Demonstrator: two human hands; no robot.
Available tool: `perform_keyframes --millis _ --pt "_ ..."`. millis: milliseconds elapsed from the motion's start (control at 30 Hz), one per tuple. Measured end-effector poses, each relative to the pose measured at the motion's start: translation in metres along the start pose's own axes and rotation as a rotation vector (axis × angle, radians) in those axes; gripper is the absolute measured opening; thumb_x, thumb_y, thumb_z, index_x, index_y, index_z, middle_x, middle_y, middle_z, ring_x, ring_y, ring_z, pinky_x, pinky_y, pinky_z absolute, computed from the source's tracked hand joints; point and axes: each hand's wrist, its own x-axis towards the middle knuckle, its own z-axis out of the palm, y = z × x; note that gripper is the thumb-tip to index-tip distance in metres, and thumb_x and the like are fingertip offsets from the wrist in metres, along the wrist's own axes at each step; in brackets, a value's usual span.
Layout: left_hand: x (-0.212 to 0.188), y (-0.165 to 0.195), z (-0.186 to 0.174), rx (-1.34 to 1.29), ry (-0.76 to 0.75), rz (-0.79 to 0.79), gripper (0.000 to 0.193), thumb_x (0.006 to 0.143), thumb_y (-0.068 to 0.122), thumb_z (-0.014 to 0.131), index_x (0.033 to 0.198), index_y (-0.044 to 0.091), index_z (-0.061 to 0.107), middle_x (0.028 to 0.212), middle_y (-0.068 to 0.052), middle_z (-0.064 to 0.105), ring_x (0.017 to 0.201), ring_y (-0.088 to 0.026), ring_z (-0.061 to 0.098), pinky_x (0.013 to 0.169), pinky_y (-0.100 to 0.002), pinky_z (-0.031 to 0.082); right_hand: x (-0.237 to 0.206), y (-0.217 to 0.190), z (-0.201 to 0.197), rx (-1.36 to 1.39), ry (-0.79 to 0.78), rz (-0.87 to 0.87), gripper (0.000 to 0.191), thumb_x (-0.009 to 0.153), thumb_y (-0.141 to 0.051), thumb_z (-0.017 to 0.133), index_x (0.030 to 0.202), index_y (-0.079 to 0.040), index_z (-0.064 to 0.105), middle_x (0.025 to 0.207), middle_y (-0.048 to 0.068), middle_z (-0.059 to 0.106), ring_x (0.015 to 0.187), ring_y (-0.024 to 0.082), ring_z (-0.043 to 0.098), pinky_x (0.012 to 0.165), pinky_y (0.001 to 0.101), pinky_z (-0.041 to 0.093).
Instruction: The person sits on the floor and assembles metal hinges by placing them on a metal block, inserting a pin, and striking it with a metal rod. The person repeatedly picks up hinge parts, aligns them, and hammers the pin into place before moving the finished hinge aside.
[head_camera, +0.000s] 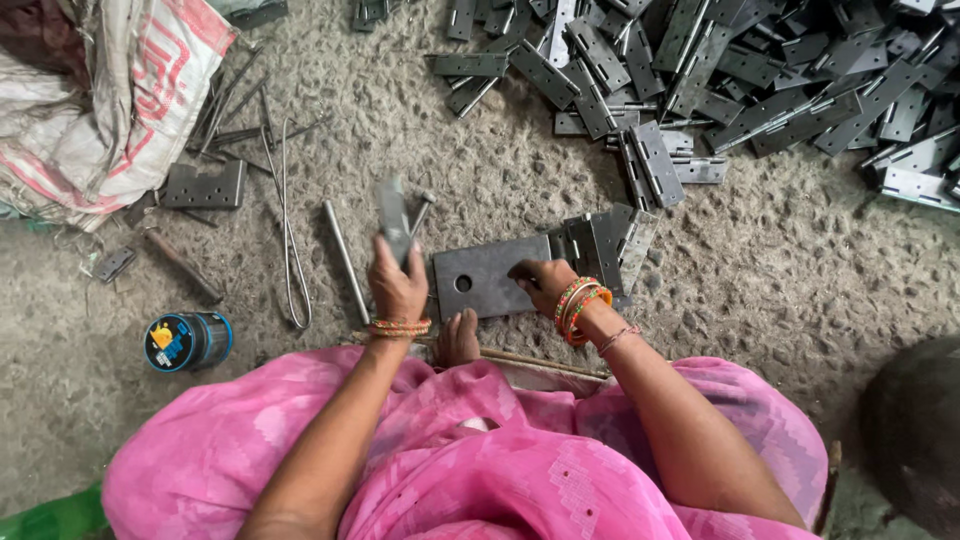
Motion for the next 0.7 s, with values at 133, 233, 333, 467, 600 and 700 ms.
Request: perform_keyframes --millis 133,233,333,467,600,700 --pt "-0.021 -0.038 0.028 0.342 -0.524 -0.178 0.042 0.084 0.016 0.071 0.119 -0.001 0.055 0.089 -0.031 0.07 0.083 -0.049 0.07 0.072 -0.056 0.056 -0.003 0.001 0.008 -0.067 -0.059 -0.05 0.022 0.093 -0.016 0.065 0.113 -0.013 0.074 0.1 0.012 0.078 0.092 0.033 0.075 0.084 0.0424 0.059" --pt "-0.029 -0.046 0.038 0.311 -0.484 -0.166 0.031 0.086 0.016 0.07 0.111 0.001 0.06 0.088 -0.03 0.071 0.083 -0.049 0.069 0.074 -0.056 0.055 -0.003 -0.005 0.005 -0.079 -0.035 -0.042 0.024 0.094 -0.019 0.065 0.115 -0.012 0.073 0.101 0.013 0.078 0.092 0.033 0.075 0.082 0.0427 0.06" --pt "-0.037 -0.024 0.046 0.191 -0.446 -0.084 0.035 0.082 0.015 0.071 0.112 0.002 0.06 0.085 -0.029 0.07 0.08 -0.049 0.069 0.07 -0.056 0.054 0.002 -0.017 -0.001 0.031 -0.121 0.264 0.038 0.095 -0.037 0.066 0.123 -0.012 0.067 0.099 0.017 0.076 0.086 0.031 0.078 0.08 0.0412 0.061" --pt "-0.055 0.032 0.062 0.003 -0.535 0.024 0.027 0.092 0.019 0.067 0.108 0.0 0.056 0.084 -0.024 0.07 0.077 -0.045 0.07 0.068 -0.053 0.054 0.005 -0.026 -0.006 0.6 0.08 0.447 0.056 0.092 -0.047 0.065 0.129 -0.006 0.056 0.104 0.018 0.076 0.092 0.025 0.076 0.076 0.0404 0.064" --pt "-0.058 0.077 0.07 -0.293 -0.493 0.094 0.033 0.103 0.027 0.061 0.121 0.0 0.055 0.094 -0.023 0.072 0.084 -0.041 0.072 0.071 -0.048 0.055 0.005 -0.019 -0.015 0.423 0.484 0.292 0.058 0.1 -0.046 0.064 0.132 0.002 0.061 0.106 0.019 0.076 0.094 0.022 0.073 0.08 0.0347 0.057" --pt "-0.052 0.092 0.063 -0.496 -0.553 -0.117 0.039 0.106 0.034 0.054 0.13 0.003 0.057 0.093 -0.016 0.077 0.082 -0.029 0.077 0.071 -0.041 0.058 0.002 -0.019 -0.019 0.626 0.501 0.201 0.05 0.103 -0.04 0.059 0.132 0.001 0.059 0.105 0.015 0.076 0.091 0.02 0.072 0.076 0.0332 0.057"
